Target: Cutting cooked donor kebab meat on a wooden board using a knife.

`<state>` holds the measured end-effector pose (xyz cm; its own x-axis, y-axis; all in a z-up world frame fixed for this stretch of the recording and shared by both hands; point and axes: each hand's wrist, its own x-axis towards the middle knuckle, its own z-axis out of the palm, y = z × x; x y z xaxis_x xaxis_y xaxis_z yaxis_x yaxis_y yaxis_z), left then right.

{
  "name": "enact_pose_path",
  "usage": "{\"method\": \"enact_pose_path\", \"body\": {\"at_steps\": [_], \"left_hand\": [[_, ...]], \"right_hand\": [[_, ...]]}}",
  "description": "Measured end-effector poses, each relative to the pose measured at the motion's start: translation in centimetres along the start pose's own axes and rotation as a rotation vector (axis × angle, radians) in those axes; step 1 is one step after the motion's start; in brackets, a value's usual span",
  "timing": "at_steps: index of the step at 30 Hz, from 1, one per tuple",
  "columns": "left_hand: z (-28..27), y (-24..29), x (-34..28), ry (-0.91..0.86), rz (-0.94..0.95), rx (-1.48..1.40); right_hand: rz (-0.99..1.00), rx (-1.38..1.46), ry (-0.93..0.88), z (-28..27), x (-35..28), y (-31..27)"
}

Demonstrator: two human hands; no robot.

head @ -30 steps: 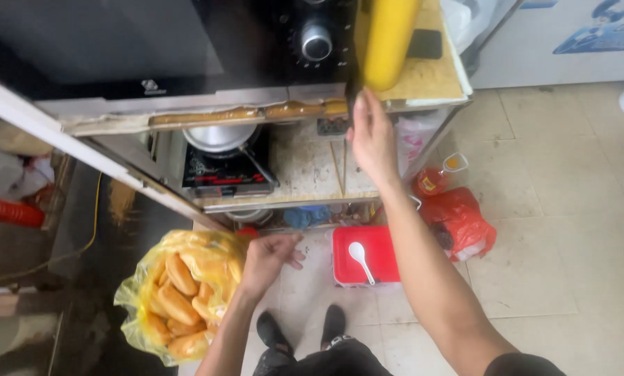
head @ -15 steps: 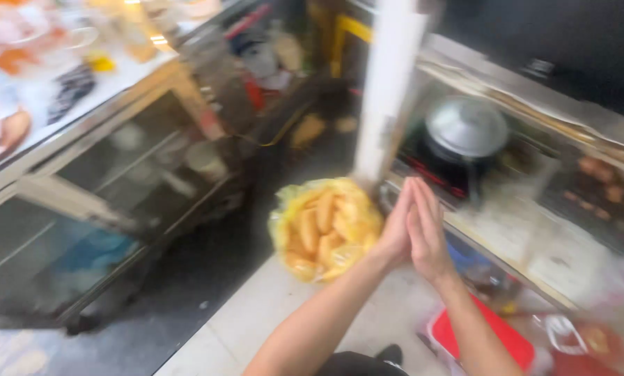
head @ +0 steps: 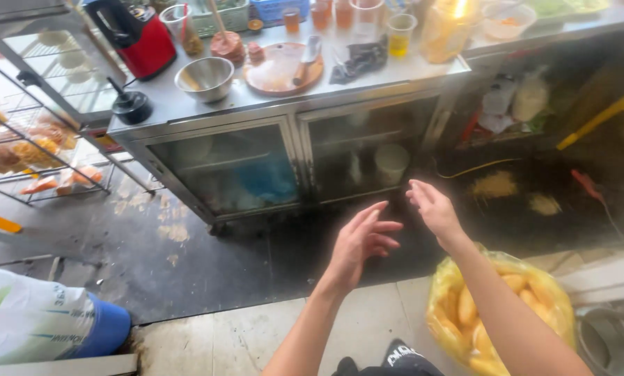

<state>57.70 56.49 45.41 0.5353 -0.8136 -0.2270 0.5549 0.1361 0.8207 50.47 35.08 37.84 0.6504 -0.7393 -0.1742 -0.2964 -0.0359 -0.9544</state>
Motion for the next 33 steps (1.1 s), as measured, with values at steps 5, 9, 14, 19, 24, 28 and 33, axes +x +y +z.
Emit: {"method": "enact_pose_path", "body": {"at_steps": [5, 9, 14, 19, 24, 28, 33], "left_hand": [[-9.7, 5.2, 0.6, 0.357, -0.042, 0.04], [-14.6, 9.0, 4.7, 0.549, -0.091, 0.045], [-22.5, 11.5, 14.2, 0.63, -0.045, 0.09], [-26.2, 16.6, 24.4, 0.67, -0.003, 0.151], [-30.6, 20.2, 38.3, 0.665, 0.095, 0.235], [-36.7, 21.9, 51.8, 0.652, 0.174, 0.345], [-39.9, 26.2, 63.7, 0.868, 0.199, 0.84]], "right_hand": [[0.075, 0.06, -0.221, 9.3, 7.7, -4.0], [0.072, 0.089, -0.366, 14.7, 15.2, -9.2], [-0.055, 0.08, -0.373, 20.5, 29.6, -11.4], [-0.227, -0.279, -0.228, 26.5, 43.0, -12.4], [-0.217, -0.671, -0.161, 30.7, 51.0, -13.2], [-0.125, -0.715, -0.203, 31.3, 53.8, -12.4], [0.181, -0.688, -0.22, 28.9, 50.0, -18.3]]}}
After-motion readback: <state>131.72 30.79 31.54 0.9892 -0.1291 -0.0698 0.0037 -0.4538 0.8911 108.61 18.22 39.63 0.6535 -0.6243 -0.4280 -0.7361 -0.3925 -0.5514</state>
